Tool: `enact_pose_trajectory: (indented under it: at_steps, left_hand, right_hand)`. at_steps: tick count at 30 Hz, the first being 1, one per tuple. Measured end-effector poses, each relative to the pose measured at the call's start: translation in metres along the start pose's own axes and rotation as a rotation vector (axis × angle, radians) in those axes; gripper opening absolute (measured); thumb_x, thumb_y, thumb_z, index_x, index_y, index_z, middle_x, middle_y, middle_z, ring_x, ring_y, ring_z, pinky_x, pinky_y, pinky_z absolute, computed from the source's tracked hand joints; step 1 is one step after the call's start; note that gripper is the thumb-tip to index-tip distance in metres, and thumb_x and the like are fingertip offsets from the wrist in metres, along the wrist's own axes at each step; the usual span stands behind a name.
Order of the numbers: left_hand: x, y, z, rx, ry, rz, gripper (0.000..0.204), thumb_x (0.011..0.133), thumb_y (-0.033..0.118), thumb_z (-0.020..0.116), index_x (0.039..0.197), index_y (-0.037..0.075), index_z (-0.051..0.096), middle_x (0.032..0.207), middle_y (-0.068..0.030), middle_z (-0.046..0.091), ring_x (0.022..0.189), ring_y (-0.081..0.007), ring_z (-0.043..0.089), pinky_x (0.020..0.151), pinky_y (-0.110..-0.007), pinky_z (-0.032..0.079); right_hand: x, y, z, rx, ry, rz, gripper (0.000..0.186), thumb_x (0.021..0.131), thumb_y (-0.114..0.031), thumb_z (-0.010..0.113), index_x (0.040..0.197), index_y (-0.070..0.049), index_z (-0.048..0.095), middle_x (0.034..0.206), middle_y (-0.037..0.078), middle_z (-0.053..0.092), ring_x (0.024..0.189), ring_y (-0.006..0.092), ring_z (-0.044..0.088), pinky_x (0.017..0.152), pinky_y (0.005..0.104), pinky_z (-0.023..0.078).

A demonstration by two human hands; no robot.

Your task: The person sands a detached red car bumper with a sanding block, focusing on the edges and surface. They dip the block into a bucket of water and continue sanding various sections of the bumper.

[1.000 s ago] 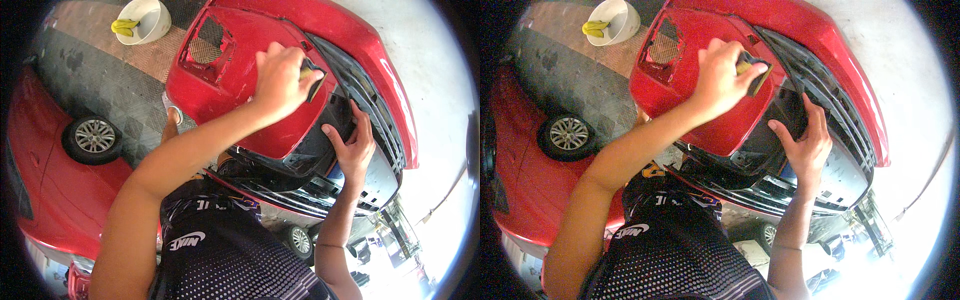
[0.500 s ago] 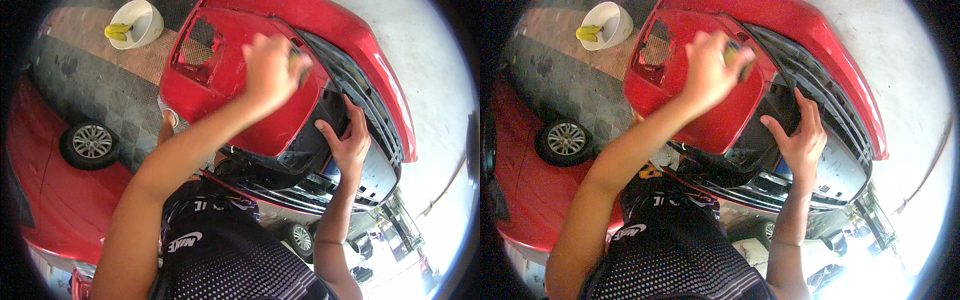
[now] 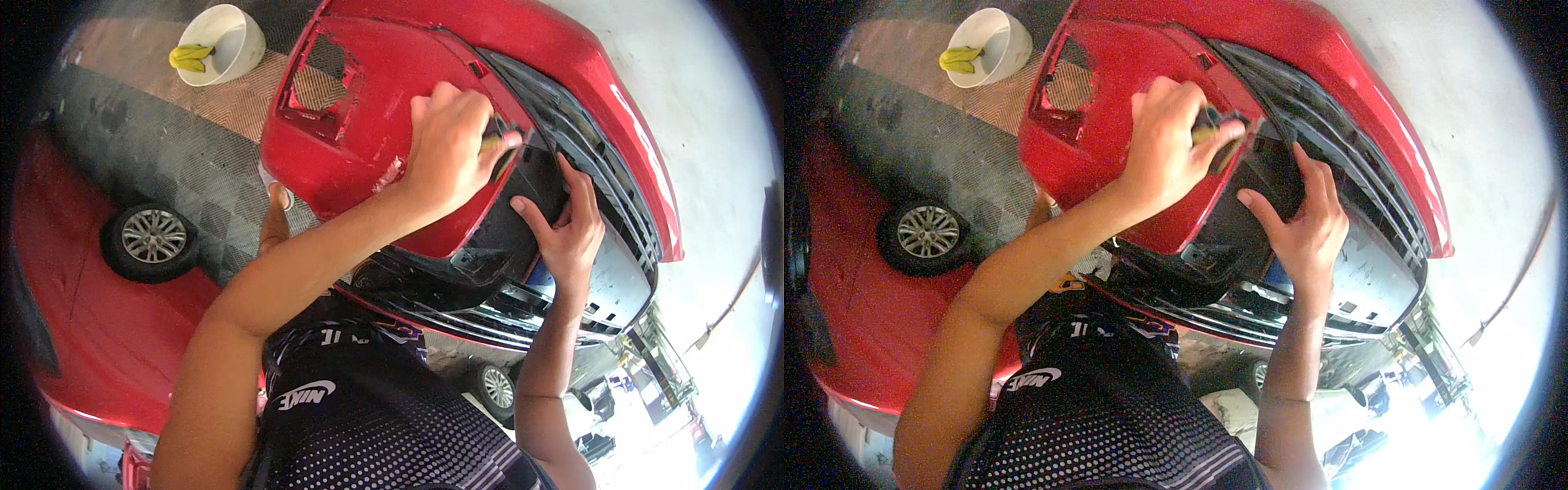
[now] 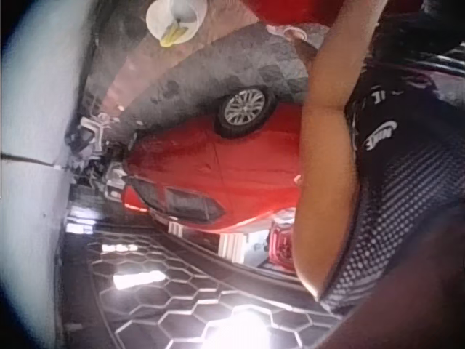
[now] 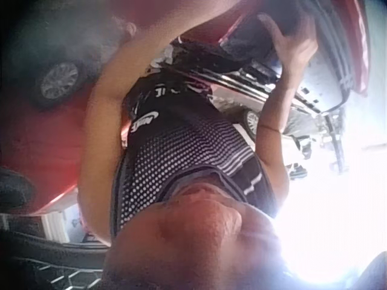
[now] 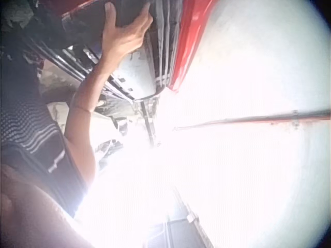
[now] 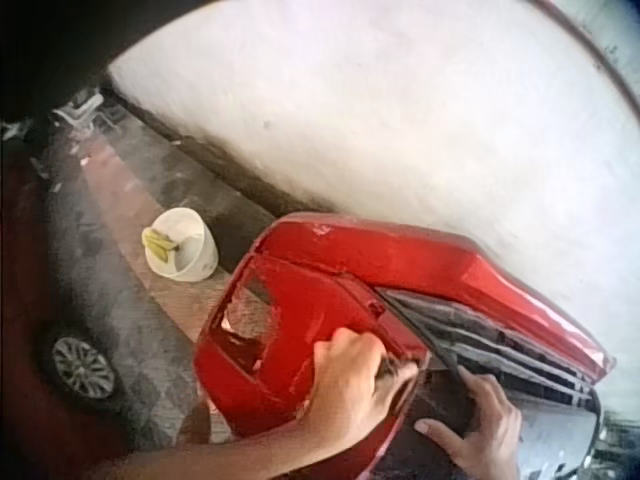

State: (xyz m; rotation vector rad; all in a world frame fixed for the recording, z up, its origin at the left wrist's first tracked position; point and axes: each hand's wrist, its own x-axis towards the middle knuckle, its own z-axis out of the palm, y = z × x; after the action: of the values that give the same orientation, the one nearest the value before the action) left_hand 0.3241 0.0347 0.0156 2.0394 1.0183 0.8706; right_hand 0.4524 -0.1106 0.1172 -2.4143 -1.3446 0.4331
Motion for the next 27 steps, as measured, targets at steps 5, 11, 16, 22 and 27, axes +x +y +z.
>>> enact_pose_trajectory:
  at_steps: [5, 11, 16, 22, 27]
  left_hand:
    - [0.008, -0.001, -0.002, -0.006, 0.001, 0.065, 0.041, 0.081, 0.037, 0.084, 0.08, 0.008, 0.056, 0.079, -0.0097, 0.057, 0.082, -0.031, 0.055, 0.075, -0.044, 0.037]
    - [-0.008, 0.004, -0.018, -0.052, -0.081, 0.134, 0.042, 0.078, 0.034, 0.086, 0.078, 0.009, 0.053, 0.076, -0.0067, 0.054, 0.081, -0.0291, 0.053, 0.074, -0.043, 0.035]
    - [-0.027, 0.016, -0.022, -0.164, -0.126, 0.187, 0.04, 0.079, 0.035, 0.086, 0.077, 0.009, 0.056, 0.078, -0.0085, 0.056, 0.079, -0.0312, 0.054, 0.074, -0.044, 0.037]
    - [0.05, -0.08, -0.004, 0.196, 0.115, -0.137, 0.053, 0.085, 0.051, 0.079, 0.086, 0.0, 0.063, 0.083, -0.0206, 0.066, 0.08, -0.0387, 0.065, 0.077, -0.05, 0.05]
    - [0.049, -0.082, -0.007, 0.051, 0.047, -0.411, 0.043, 0.087, 0.045, 0.076, 0.089, 0.003, 0.066, 0.087, -0.0151, 0.068, 0.094, -0.0372, 0.06, 0.088, -0.053, 0.041]
  right_hand:
    - [0.002, -0.001, -0.001, -0.022, -0.018, 0.013, 0.077, 0.07, -0.039, 0.094, 0.132, -0.004, 0.065, 0.103, 0.009, 0.068, 0.063, 0.0168, 0.059, 0.059, 0.0305, 0.049]
    - [0.001, 0.004, 0.001, -0.03, 0.024, -0.04, 0.078, 0.069, -0.039, 0.094, 0.132, -0.004, 0.065, 0.103, 0.01, 0.068, 0.068, 0.0213, 0.064, 0.063, 0.0331, 0.053]
    - [0.001, 0.003, 0.002, -0.013, -0.006, 0.02, 0.078, 0.069, -0.038, 0.095, 0.133, -0.005, 0.065, 0.104, 0.009, 0.068, 0.064, 0.0179, 0.061, 0.06, 0.0311, 0.051]
    - [0.0, -0.002, 0.001, 0.0, -0.007, 0.036, 0.078, 0.068, -0.036, 0.095, 0.133, -0.005, 0.065, 0.105, 0.007, 0.068, 0.063, 0.0157, 0.058, 0.059, 0.03, 0.049]
    - [0.004, 0.004, 0.004, -0.031, 0.015, -0.03, 0.077, 0.068, -0.034, 0.095, 0.133, -0.004, 0.065, 0.105, 0.007, 0.068, 0.067, 0.0164, 0.06, 0.06, 0.0302, 0.049]
